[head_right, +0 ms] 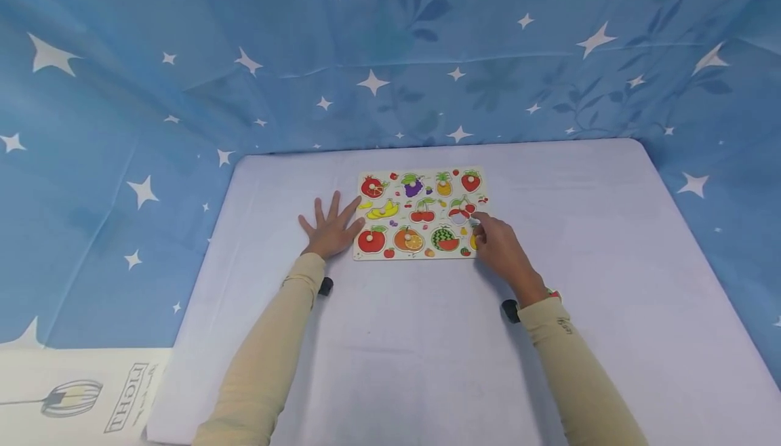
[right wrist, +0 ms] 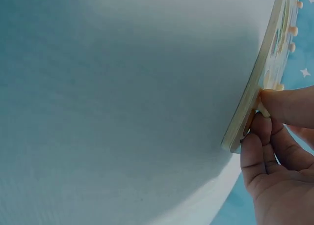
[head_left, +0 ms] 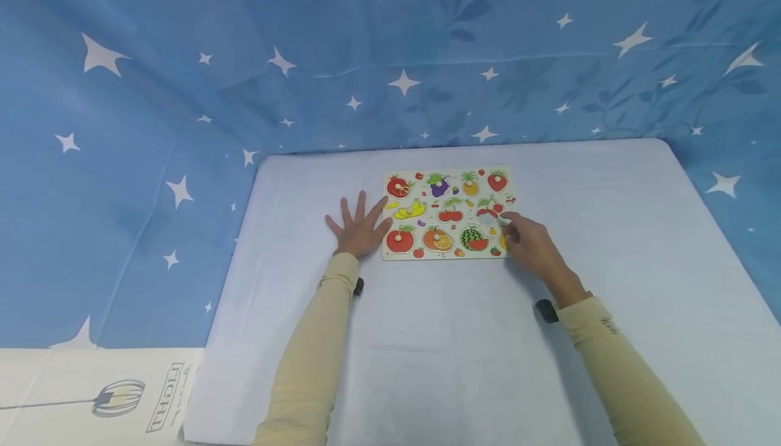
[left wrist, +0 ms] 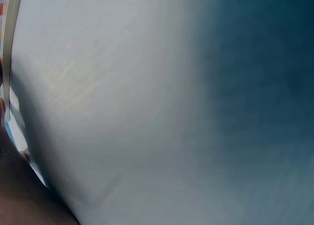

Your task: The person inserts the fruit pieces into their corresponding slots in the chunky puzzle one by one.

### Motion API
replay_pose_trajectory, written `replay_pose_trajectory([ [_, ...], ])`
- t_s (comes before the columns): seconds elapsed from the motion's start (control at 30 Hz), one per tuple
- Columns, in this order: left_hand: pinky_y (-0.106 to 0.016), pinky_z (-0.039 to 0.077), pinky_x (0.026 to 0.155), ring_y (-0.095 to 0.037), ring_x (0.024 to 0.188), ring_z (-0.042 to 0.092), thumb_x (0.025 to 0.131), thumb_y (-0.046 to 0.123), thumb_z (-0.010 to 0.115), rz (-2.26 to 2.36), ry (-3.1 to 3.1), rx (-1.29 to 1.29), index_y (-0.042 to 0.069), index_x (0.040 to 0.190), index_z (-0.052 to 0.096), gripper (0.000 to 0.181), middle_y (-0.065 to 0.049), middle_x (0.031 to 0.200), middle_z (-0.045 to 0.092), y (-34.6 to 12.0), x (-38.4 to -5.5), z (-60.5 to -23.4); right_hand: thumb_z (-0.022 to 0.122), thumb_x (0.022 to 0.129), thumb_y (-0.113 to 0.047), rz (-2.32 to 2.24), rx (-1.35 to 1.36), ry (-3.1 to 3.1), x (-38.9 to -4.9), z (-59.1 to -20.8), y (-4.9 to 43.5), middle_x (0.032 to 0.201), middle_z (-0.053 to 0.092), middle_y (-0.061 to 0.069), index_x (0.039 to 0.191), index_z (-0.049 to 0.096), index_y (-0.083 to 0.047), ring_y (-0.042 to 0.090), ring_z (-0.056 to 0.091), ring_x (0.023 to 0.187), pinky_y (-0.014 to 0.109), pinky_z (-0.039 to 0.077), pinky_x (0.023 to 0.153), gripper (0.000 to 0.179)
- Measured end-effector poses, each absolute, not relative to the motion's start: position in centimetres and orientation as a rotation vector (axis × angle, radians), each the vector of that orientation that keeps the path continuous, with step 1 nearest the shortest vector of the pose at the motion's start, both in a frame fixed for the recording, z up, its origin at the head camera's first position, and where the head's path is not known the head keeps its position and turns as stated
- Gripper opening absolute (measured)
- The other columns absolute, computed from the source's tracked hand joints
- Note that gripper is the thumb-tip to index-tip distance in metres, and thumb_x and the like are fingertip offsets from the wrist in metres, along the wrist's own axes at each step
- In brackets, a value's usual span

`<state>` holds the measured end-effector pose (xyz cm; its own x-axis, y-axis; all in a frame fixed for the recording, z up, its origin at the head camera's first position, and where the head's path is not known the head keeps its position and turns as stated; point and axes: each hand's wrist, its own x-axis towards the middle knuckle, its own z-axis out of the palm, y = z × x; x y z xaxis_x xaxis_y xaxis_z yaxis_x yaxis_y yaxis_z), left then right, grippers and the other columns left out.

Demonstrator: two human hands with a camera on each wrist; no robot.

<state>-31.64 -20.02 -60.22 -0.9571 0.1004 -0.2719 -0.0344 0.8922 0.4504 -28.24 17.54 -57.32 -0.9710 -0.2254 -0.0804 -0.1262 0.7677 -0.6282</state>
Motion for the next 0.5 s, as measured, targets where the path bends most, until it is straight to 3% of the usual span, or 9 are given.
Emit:
replay_pose_trajectory([
  [0.5, -0.079, -0.021, 0.112, -0.042, 0.157, -0.031, 0.109, 0.066, 0.037, 0.627, 2.757, 0.049, 0.043, 0.172, 0.017, 0.071, -0.005, 0.179, -0.015, -20.13, -32.14, -60.71, 0.065, 0.098, 0.008, -0.947, -0.210, 2.817, -28.57, -57.75, 17.29, 0.114, 0.070, 0.024, 0.151, 0.050, 0.007, 0.037, 0.063, 0.101, 0.053, 0.054, 0.092, 0.055],
])
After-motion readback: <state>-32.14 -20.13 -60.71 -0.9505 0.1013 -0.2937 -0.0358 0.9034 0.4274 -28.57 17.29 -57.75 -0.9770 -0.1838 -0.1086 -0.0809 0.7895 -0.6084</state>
